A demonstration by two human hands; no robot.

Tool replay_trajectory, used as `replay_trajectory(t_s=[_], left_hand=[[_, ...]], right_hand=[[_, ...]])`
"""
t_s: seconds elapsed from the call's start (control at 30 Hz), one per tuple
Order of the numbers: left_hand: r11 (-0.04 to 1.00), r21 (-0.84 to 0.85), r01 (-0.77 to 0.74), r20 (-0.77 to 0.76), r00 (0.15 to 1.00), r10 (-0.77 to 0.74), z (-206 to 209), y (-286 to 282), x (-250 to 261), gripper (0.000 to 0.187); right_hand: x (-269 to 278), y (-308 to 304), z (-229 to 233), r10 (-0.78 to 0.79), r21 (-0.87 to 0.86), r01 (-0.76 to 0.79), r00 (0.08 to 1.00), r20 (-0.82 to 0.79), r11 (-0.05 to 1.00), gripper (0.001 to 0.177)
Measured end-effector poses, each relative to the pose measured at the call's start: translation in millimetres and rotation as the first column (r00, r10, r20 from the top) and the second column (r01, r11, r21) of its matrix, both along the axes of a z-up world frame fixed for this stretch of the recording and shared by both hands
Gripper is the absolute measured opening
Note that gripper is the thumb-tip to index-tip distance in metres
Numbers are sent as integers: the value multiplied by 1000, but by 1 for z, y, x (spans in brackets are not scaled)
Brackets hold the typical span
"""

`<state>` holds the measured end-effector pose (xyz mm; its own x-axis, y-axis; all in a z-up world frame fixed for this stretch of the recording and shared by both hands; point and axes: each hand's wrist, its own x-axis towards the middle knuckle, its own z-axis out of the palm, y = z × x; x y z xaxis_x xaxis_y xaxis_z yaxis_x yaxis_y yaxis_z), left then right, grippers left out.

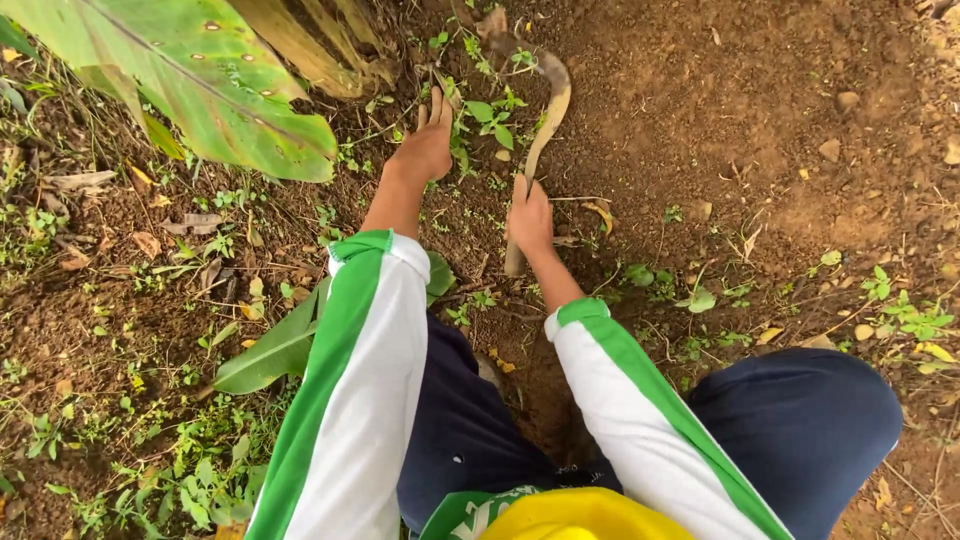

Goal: Clearing weeds and small plants from the base of a banana tree using a sickle and hands.

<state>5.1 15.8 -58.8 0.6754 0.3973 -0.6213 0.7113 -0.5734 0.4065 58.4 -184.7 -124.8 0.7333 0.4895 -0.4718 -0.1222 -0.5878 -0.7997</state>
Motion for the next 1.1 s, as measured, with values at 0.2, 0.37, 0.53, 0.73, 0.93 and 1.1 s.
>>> replay_trajectory(t_s=[0.2, 0.37, 0.53, 0.73, 0.93, 1.1], left_hand=[[1000, -21, 0, 10, 1000, 0, 5, 3, 1, 111], [999, -32, -19, -21, 1000, 19, 25, 3, -6, 116], [998, 67, 21, 86, 996, -26, -5, 28, -27, 69], [986, 140, -95, 173, 982, 70, -24, 45, -40, 84], [994, 7, -105, 40, 994, 105, 4, 34, -41, 75], [991, 55, -120, 44, 992, 118, -21, 39, -38, 73]], right_hand=[[-26, -14, -2, 30, 60, -30, 1000, -7, 998, 38], [-21, -9, 0, 37, 120, -34, 999, -22, 992, 38], [3, 31, 11, 70, 152, -55, 992, -100, 987, 39], [-30, 2, -12, 54, 47, -52, 998, -44, 998, 40], [-11, 28, 16, 102, 31, -102, 995, -8, 994, 39], [-39, -7, -2, 164, -83, -159, 985, 58, 984, 40]])
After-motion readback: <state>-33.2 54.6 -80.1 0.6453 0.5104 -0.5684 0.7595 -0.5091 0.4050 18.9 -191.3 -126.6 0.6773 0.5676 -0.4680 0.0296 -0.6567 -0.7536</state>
